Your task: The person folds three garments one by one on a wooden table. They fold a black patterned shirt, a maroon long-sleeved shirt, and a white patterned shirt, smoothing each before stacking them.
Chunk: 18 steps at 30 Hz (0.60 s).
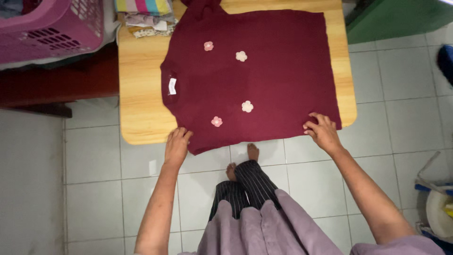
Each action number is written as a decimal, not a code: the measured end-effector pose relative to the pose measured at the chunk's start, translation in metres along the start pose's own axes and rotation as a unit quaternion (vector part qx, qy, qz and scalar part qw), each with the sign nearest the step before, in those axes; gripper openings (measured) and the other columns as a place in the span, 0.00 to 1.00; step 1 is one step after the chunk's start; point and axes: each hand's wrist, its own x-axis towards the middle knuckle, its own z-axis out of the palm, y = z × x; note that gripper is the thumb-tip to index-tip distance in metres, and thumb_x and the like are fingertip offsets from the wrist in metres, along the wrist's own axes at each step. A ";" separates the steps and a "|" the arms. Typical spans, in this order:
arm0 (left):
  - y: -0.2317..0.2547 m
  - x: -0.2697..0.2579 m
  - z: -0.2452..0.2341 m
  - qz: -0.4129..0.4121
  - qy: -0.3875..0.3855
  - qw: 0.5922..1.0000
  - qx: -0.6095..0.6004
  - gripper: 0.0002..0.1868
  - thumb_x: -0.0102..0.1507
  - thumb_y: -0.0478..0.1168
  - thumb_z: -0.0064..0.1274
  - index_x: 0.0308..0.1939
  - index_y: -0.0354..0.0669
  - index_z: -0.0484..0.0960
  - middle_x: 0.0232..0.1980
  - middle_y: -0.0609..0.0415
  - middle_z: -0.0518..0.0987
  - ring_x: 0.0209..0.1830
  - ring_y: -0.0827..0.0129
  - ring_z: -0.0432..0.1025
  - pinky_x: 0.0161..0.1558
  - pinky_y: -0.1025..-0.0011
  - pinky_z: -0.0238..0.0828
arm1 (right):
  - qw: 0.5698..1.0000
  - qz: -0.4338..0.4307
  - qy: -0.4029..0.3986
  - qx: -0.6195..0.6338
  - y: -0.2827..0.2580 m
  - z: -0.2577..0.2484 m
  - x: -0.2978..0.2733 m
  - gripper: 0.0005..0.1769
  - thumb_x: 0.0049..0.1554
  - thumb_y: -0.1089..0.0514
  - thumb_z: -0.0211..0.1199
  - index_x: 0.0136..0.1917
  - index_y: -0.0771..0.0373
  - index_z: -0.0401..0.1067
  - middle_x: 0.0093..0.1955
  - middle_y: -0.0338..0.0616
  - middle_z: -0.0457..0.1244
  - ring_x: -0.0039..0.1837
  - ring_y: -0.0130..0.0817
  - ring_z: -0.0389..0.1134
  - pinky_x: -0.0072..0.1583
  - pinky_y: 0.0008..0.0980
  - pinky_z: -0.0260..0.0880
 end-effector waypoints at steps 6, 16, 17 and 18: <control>0.011 0.018 -0.014 0.009 -0.016 1.000 0.009 0.14 0.56 0.32 0.56 0.44 0.48 0.84 0.55 0.52 0.76 0.64 0.59 0.67 0.67 0.54 0.57 | 0.985 -0.058 0.098 0.130 0.009 -0.005 0.011 0.06 0.59 0.60 0.62 0.49 0.58 0.67 0.68 0.41 0.65 0.74 0.44 0.60 0.70 0.59 0.52; 0.025 0.054 -0.046 -0.185 0.020 0.941 -0.281 0.09 0.76 0.41 0.42 0.50 0.43 0.76 0.46 0.41 0.78 0.50 0.48 0.74 0.56 0.56 0.68 | 0.880 0.019 0.173 0.442 0.000 -0.091 0.091 0.07 0.65 0.66 0.58 0.54 0.60 0.61 0.42 0.34 0.57 0.46 0.24 0.57 0.49 0.27 0.61; 0.023 0.060 -0.054 -0.182 0.023 0.934 -0.308 0.10 0.76 0.42 0.40 0.49 0.42 0.76 0.44 0.42 0.78 0.48 0.50 0.74 0.54 0.60 0.68 | 0.890 0.029 0.147 0.431 0.001 -0.108 0.090 0.07 0.65 0.65 0.58 0.53 0.60 0.62 0.41 0.34 0.58 0.46 0.23 0.58 0.49 0.27 0.61; 0.019 0.065 -0.066 -0.180 0.025 0.925 -0.334 0.11 0.76 0.43 0.39 0.47 0.42 0.76 0.43 0.43 0.79 0.45 0.51 0.74 0.53 0.63 0.69 | 0.899 0.039 0.121 0.420 0.002 -0.127 0.088 0.06 0.65 0.64 0.58 0.52 0.59 0.62 0.41 0.33 0.59 0.46 0.23 0.59 0.50 0.26 0.62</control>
